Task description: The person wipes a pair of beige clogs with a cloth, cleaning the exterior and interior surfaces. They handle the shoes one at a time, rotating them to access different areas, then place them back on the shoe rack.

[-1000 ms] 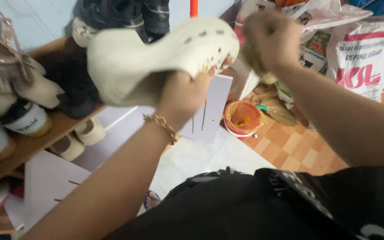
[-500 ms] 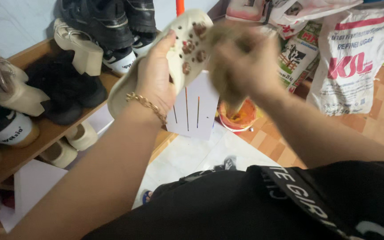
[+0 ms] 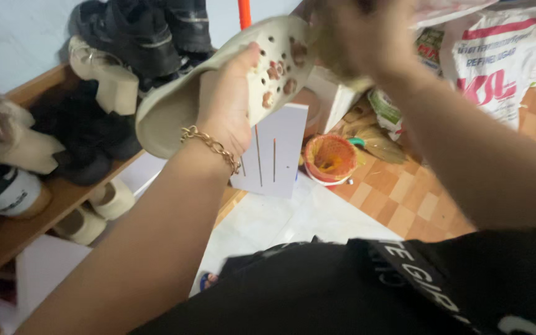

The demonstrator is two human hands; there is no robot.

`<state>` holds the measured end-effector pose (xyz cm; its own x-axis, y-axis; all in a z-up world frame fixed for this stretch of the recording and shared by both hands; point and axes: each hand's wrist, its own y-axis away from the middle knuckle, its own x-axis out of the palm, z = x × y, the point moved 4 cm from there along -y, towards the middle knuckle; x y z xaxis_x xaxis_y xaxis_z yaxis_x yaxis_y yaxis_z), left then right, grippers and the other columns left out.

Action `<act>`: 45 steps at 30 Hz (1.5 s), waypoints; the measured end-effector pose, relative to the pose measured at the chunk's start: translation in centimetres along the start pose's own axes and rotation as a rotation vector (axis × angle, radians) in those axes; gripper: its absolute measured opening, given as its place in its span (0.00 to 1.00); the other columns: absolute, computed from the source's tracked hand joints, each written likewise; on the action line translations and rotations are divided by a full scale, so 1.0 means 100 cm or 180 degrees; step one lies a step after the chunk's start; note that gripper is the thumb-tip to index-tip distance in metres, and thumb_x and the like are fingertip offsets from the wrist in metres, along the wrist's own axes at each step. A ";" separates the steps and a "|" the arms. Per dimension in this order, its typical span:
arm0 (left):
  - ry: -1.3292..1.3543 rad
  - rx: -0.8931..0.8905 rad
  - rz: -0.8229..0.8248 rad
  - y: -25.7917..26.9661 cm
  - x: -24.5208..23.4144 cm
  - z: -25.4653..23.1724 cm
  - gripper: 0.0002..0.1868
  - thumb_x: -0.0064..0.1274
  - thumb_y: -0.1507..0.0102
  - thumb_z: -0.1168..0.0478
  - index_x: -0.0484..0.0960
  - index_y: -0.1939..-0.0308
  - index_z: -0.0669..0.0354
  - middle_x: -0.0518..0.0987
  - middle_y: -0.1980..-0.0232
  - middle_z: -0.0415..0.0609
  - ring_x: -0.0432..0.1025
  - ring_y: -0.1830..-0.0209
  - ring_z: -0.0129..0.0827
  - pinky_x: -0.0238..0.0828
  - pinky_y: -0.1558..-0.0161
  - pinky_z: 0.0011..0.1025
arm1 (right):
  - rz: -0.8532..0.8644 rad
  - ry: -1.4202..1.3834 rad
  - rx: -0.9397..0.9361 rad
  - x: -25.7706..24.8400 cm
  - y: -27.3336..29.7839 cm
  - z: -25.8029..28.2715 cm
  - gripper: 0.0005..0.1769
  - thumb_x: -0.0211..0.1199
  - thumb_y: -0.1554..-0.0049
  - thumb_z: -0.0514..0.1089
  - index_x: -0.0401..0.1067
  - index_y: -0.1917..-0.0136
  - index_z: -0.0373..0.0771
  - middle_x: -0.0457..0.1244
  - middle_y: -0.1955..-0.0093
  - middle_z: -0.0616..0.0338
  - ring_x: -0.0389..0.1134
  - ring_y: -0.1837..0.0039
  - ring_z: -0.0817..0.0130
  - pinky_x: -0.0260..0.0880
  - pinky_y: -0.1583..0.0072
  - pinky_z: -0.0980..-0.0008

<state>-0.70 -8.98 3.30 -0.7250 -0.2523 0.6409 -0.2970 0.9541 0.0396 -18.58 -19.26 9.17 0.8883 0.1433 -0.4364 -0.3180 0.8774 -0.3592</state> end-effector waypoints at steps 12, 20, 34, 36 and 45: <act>0.0394 -0.0210 0.0062 -0.025 -0.005 -0.053 0.18 0.45 0.41 0.61 0.82 0.56 0.71 0.87 0.57 0.60 0.83 0.54 0.49 0.81 0.47 0.50 | -0.0617 0.0596 -0.2005 0.000 0.007 0.020 0.10 0.65 0.31 0.41 0.72 0.40 0.35 0.71 0.48 0.47 0.75 0.47 0.50 0.75 0.45 0.55; 0.1044 -0.0098 0.0263 -0.012 -0.006 -0.036 0.20 0.44 0.36 0.62 0.78 0.45 0.72 0.81 0.42 0.65 0.77 0.42 0.55 0.76 0.38 0.57 | -0.0251 0.0687 -0.2691 0.027 0.050 0.015 0.14 0.62 0.35 0.34 0.69 0.36 0.30 0.66 0.45 0.42 0.71 0.44 0.47 0.72 0.41 0.54; 0.1974 0.0243 0.1117 -0.058 0.004 -0.023 0.24 0.39 0.28 0.53 0.72 0.37 0.70 0.75 0.36 0.61 0.71 0.36 0.54 0.66 0.29 0.54 | -0.0721 0.0520 -0.1872 0.063 0.062 0.000 0.06 0.62 0.35 0.40 0.72 0.48 0.35 0.65 0.52 0.46 0.66 0.45 0.51 0.65 0.40 0.56; 0.2168 0.0432 0.0801 -0.064 -0.005 -0.038 0.25 0.38 0.31 0.53 0.72 0.40 0.71 0.75 0.37 0.63 0.72 0.38 0.56 0.67 0.31 0.58 | -0.0159 -0.0091 -0.2019 0.064 0.110 0.010 0.14 0.60 0.34 0.42 0.69 0.38 0.33 0.65 0.46 0.46 0.68 0.41 0.55 0.69 0.37 0.57; 0.2875 -0.0107 0.0424 -0.061 -0.002 -0.020 0.24 0.37 0.29 0.54 0.71 0.39 0.71 0.75 0.38 0.63 0.71 0.39 0.56 0.67 0.34 0.57 | -0.1066 -0.0216 -0.2054 0.026 0.033 0.063 0.11 0.65 0.32 0.40 0.69 0.42 0.33 0.68 0.47 0.52 0.71 0.46 0.65 0.73 0.42 0.63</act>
<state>2.54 -14.38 4.46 0.0143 0.0691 0.9975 -0.2171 0.9740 -0.0644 -15.19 -13.11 12.04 0.9841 -0.0389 -0.1734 -0.1392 0.4377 -0.8883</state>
